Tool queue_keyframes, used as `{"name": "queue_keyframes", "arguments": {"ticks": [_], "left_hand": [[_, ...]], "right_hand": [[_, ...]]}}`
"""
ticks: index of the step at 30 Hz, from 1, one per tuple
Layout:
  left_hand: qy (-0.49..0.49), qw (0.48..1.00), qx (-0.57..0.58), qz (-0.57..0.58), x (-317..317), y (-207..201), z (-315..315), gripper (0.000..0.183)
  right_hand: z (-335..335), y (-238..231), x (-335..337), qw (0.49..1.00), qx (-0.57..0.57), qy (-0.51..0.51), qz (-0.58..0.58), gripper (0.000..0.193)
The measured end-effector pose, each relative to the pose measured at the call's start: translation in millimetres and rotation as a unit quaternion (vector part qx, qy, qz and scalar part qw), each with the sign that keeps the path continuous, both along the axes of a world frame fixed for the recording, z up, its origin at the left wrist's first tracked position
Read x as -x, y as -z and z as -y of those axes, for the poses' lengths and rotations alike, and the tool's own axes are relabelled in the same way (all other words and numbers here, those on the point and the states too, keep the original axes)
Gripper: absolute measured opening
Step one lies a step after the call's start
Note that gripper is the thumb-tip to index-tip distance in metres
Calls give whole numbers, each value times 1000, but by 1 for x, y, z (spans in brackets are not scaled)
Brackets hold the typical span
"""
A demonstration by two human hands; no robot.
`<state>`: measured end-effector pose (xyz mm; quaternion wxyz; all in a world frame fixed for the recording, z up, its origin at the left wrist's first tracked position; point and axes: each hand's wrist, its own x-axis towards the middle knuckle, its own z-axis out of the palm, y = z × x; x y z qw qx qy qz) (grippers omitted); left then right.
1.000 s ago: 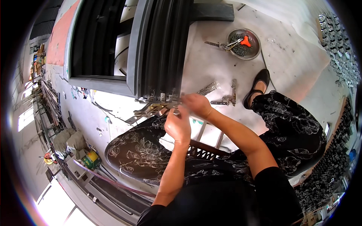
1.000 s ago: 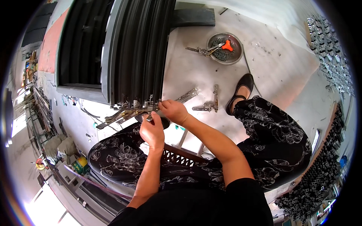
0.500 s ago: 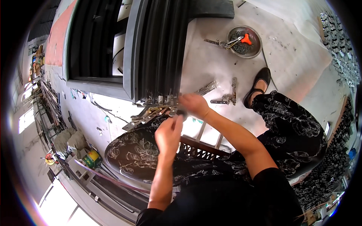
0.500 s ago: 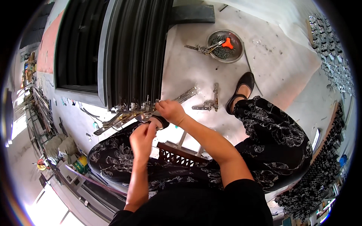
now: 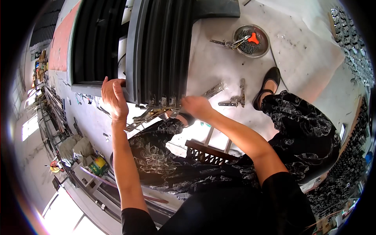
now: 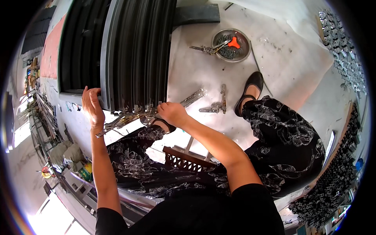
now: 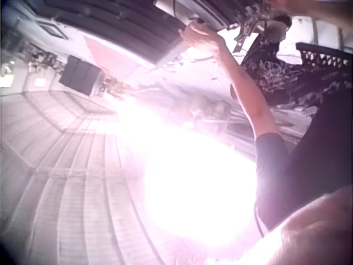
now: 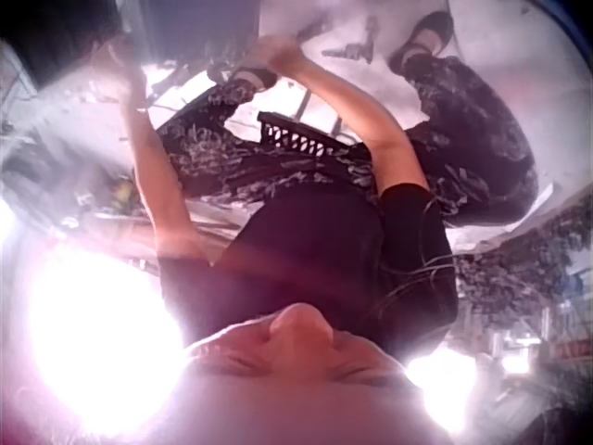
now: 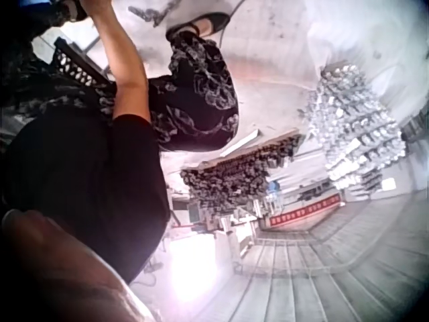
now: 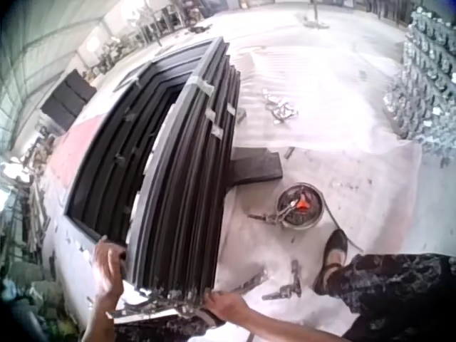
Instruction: The person attaches metal hinges to a stack of window frames with a screwdriver and screws, removing the hinges from a plastic bag and positioning them individually on the corners.
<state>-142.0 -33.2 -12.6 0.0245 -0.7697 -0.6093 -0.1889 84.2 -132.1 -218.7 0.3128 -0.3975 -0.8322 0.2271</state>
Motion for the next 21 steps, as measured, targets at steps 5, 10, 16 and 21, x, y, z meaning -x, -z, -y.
{"name": "queue_keyframes", "arguments": {"ticks": [5,10,16,21], "left_hand": [[-34,999,31,1,2,-1,6,43],[-90,976,7,197,4,-1,21,44],[-357,861,7,362,-13,12,126,50],[-406,743,213,488,-52,54,199,32]], "right_hand": [[1,5,1,1000,18,3,-14,24],[10,35,-23,992,113,59,-9,20],[41,98,-79,963,204,117,135,18],[4,88,-61,979,46,83,179,29]]}}
